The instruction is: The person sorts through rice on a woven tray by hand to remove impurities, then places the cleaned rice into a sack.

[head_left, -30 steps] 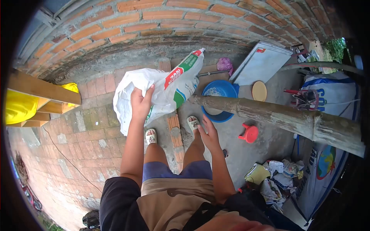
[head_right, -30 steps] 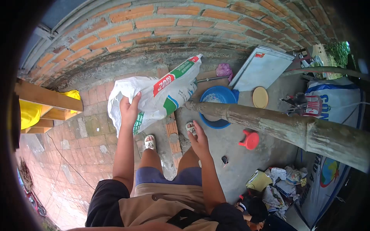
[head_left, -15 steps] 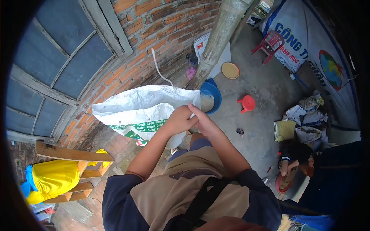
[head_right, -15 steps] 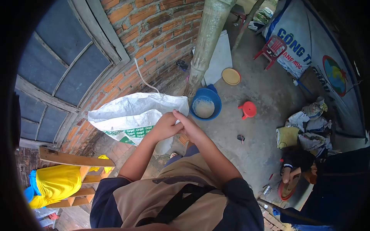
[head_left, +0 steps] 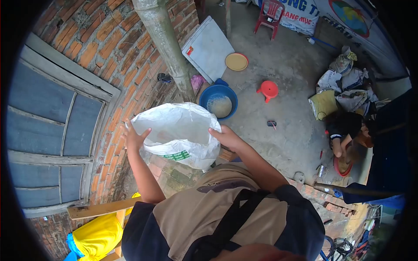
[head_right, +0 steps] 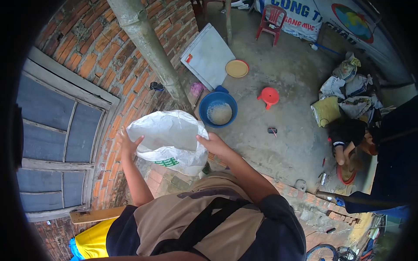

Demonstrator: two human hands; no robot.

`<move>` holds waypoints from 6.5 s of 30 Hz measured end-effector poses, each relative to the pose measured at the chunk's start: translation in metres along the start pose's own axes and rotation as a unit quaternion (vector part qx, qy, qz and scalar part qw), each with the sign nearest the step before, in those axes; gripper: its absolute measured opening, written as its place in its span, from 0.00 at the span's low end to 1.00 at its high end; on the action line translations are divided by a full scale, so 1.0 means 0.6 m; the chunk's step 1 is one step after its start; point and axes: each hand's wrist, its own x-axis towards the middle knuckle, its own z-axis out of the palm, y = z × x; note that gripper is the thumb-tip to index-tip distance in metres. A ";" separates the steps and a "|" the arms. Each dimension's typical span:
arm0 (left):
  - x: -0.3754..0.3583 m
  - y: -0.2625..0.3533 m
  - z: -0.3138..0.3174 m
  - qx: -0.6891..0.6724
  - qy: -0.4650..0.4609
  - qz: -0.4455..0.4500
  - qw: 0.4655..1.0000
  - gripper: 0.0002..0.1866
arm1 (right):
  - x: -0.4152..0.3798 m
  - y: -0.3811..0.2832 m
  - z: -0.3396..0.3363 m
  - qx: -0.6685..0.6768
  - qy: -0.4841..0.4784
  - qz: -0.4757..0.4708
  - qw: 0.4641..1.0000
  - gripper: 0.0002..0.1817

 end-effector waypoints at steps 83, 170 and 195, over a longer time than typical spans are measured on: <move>-0.038 0.765 0.151 -0.587 -0.472 0.141 0.642 0.19 | -0.030 -0.265 -0.503 -0.402 0.489 -0.171 0.755 0.28; 0.278 1.621 0.328 -0.908 -0.069 -0.302 0.283 0.18 | 0.596 -0.706 -1.262 -0.450 -0.256 -0.361 0.776 0.39; 0.234 1.512 0.190 -0.863 -0.035 -0.168 0.475 0.11 | 0.662 -0.845 -1.203 -0.291 -0.106 -0.506 0.805 0.32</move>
